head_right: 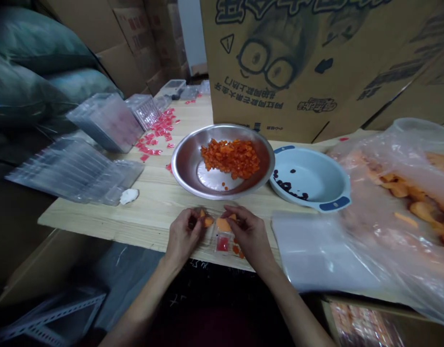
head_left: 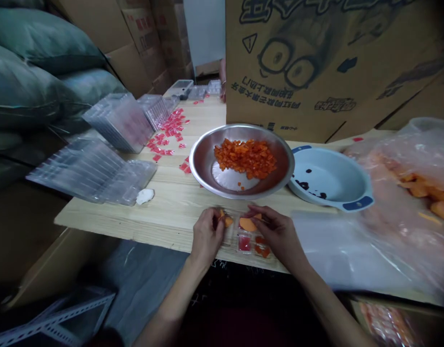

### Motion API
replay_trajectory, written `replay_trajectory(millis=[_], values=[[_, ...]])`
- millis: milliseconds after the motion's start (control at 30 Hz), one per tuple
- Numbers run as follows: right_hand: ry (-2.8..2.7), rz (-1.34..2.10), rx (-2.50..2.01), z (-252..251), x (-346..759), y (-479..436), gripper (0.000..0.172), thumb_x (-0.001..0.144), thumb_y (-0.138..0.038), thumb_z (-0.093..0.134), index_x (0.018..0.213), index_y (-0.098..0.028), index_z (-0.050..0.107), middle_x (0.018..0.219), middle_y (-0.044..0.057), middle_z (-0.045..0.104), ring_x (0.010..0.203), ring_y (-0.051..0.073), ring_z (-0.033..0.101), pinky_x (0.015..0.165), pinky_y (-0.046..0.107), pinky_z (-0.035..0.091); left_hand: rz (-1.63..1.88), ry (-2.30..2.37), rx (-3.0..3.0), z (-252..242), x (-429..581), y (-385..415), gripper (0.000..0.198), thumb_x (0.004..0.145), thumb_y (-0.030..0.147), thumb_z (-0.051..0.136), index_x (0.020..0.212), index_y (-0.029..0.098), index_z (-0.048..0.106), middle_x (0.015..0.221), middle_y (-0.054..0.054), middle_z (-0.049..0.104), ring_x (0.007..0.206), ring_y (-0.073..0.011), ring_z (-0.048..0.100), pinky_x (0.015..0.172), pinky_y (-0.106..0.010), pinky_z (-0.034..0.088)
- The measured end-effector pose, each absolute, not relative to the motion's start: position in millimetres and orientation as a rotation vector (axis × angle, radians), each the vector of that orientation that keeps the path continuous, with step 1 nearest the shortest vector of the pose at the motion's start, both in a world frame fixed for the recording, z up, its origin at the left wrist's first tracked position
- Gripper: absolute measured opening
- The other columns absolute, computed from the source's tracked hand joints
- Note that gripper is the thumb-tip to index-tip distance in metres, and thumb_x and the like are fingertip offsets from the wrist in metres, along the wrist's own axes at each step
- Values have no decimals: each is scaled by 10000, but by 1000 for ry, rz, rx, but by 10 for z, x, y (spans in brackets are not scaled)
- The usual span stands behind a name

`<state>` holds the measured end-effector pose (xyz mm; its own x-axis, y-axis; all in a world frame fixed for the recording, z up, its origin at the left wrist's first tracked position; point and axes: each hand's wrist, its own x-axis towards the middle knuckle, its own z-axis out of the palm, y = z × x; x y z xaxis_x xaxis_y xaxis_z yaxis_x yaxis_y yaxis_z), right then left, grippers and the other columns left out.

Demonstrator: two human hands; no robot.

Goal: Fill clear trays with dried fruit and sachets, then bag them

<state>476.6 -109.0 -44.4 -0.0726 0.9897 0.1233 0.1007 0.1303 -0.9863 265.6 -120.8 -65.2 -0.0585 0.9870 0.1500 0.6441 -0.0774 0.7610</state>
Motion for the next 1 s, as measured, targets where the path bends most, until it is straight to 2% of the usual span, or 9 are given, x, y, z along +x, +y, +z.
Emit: replay_trajectory(millis=[100,200,300,400,533,633,700,867,1000], values=[[-1297,1144,-1150,-483,4769,-1130,269,902,-327,726,1154,-245,770,1004,63,811,959,237,759,871,398,632,815,1783,1983,-617,2696,-1204,98,951,125,589,913,207,626,902,-56,665,874,-226,623,783,-360,512],[-1232,1182,-1125,-516,4769,-1167,263,901,-306,736,1157,-259,770,978,43,817,957,229,770,897,404,640,804,1793,2055,-469,2703,-1259,107,976,178,589,911,213,666,970,-90,673,991,-275,612,864,-425,530],[-1209,1230,-1100,-527,4711,-1205,259,923,-302,720,1178,-282,763,1016,41,819,967,220,776,925,417,646,969,1608,1814,-324,2740,-1346,119,1022,270,578,1046,233,689,1057,-73,699,997,-240,643,917,-425,547],[-1191,1280,-1031,-538,4554,-1242,297,930,-312,721,1225,-289,749,1035,48,813,977,220,779,963,437,642,1027,1352,1411,-289,2794,-1424,215,980,331,668,1173,237,655,1038,-55,731,861,-185,680,796,-346,580],[-1173,1343,-941,-577,4346,-1258,385,920,-316,744,1304,-300,717,1178,56,794,1091,230,762,1020,464,620,1198,1336,1155,-317,2708,-1496,233,910,269,730,1106,207,621,997,-59,739,837,-171,692,765,-308,576],[-1252,1280,-982,-623,4341,-1234,414,910,-344,767,1317,-289,713,1365,81,721,1257,256,691,1113,503,554,1260,1610,1429,-321,2573,-1559,140,933,218,685,1063,217,633,964,-34,688,840,-166,651,779,-302,548],[-1357,1188,-1038,-662,4392,-1213,338,944,-357,731,1273,-274,736,1370,94,710,1287,263,667,1144,522,517,1162,1672,1740,-355,2537,-1592,97,958,160,621,1035,216,643,991,-43,649,872,-175,626,807,-317,540],[-1648,975,-1052,-776,4466,-1186,236,998,-288,642,1206,-273,754,1266,99,745,1270,266,660,1143,540,497,860,1533,1997,-500,2607,-1594,187,1009,143,557,1148,193,670,1079,-100,648,989,-233,637,896,-410,565],[-1842,908,-1024,-839,4457,-1174,251,1004,-295,652,1241,-276,732,1388,108,678,1376,282,577,1171,552,468,819,1457,1906,-462,2550,-1560,265,994,131,611,1230,232,674,1162,-87,674,1099,-235,637,975,-417,553]])
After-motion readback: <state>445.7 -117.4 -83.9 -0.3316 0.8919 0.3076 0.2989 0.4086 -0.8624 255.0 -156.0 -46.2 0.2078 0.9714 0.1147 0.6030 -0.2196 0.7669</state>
